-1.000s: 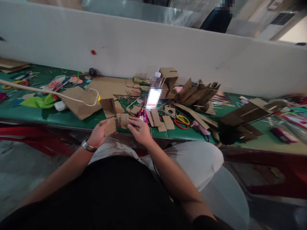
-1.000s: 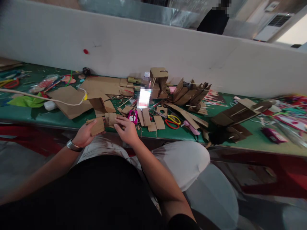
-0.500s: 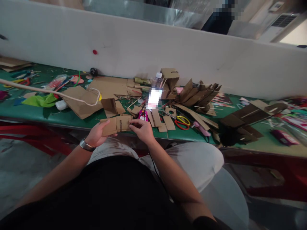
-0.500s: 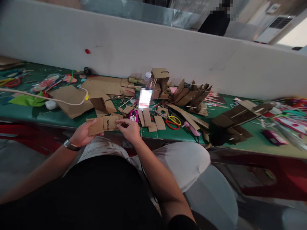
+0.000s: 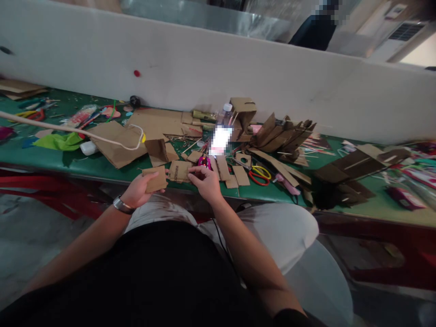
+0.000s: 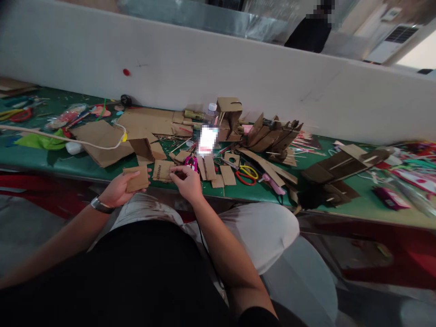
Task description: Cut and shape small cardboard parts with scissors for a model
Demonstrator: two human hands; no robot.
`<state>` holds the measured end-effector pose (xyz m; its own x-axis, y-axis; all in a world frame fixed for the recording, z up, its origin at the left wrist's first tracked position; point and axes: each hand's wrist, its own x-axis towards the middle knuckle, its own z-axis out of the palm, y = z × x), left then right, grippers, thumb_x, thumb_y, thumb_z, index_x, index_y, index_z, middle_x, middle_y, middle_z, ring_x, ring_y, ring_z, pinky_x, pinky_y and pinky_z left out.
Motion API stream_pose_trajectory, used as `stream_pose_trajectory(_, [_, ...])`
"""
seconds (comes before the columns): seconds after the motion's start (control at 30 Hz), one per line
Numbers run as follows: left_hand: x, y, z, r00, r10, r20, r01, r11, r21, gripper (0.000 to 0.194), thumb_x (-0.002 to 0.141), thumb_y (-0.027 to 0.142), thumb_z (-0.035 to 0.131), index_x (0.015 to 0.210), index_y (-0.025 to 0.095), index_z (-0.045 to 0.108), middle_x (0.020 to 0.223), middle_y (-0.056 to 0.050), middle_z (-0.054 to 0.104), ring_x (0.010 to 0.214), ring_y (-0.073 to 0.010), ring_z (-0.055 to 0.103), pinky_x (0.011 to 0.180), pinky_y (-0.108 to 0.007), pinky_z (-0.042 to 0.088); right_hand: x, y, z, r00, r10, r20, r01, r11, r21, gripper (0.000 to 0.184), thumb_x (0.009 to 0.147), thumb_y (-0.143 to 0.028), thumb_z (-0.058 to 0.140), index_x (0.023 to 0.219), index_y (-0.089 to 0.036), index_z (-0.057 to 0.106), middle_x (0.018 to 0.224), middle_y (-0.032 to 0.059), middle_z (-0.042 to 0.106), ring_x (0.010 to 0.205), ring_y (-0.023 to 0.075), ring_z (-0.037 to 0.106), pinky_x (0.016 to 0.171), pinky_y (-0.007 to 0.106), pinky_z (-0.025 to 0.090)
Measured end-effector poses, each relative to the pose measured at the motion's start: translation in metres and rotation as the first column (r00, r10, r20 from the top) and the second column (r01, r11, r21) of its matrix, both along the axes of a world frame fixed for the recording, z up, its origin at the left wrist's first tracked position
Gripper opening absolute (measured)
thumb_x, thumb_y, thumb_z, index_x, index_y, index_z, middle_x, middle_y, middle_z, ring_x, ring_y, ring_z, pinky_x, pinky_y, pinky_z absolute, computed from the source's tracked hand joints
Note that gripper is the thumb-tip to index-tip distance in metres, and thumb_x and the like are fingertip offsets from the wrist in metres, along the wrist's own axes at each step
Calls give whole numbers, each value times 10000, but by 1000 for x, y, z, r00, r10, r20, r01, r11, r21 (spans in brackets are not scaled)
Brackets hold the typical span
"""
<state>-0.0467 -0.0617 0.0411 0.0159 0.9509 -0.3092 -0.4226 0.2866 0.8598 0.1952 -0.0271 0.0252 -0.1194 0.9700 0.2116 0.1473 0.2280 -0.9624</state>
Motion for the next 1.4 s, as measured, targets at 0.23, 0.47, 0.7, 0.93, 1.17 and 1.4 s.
stream_pose_trajectory(0.23, [4, -4, -2, 998, -14, -60, 15, 1000, 18, 316, 810, 261, 796, 1100, 137, 802, 1280, -163, 753, 830, -224, 712, 497, -293, 602, -6, 4, -15, 993, 103, 54, -101, 994, -37, 661, 909, -334, 758, 1527, -187, 576, 1222, 147, 784, 1141, 250, 767, 918, 370, 651])
stream_pose_trajectory(0.47, [1, -2, -10, 994, -109, 8, 109, 994, -8, 274, 854, 288, 773, 1061, 110, 781, 955, -152, 788, 851, -261, 771, 518, -264, 581, -7, -4, -10, 980, 151, 126, -157, 987, 42, 510, 918, -263, 732, 1421, -204, 673, 1614, 187, 513, 1384, 280, 633, 990, 385, 640])
stream_pose_trajectory(0.7, [6, -5, -11, 978, -203, 51, 206, 975, -82, 304, 920, 392, 713, 1024, 113, 775, 865, -133, 771, 720, -256, 760, 489, -290, 563, -12, -20, 5, 914, 290, 284, -341, 928, 149, 480, 941, -286, 738, 1413, -213, 686, 1503, 146, 612, 1364, 262, 620, 999, 368, 614])
stream_pose_trajectory(0.93, [17, -11, -7, 947, -321, 18, 321, 943, -89, 313, 876, 409, 780, 1056, 154, 748, 933, -150, 798, 801, -321, 795, 496, -328, 585, -11, -19, 6, 936, 221, 273, -282, 936, 211, 242, 997, -225, 665, 1190, -191, 807, 1053, 85, 800, 948, 200, 737, 895, 328, 583])
stream_pose_trajectory(1.17, [17, -14, -3, 925, -376, -57, 368, 922, -117, 426, 807, 474, 847, 1024, 131, 718, 840, -128, 796, 689, -275, 777, 481, -292, 560, -7, -16, 2, 930, 259, 260, -310, 933, 184, 189, 933, -180, 746, 1088, -208, 850, 1023, 71, 830, 941, 200, 764, 865, 311, 565])
stream_pose_trajectory(1.4, [26, -12, -6, 937, -340, -80, 330, 937, -114, 481, 740, 480, 904, 1044, 153, 724, 851, -109, 805, 712, -285, 786, 493, -309, 580, -2, -17, 9, 929, 232, 287, -296, 933, 204, 198, 930, -139, 739, 1090, -182, 849, 1008, 85, 826, 929, 196, 763, 844, 295, 565])
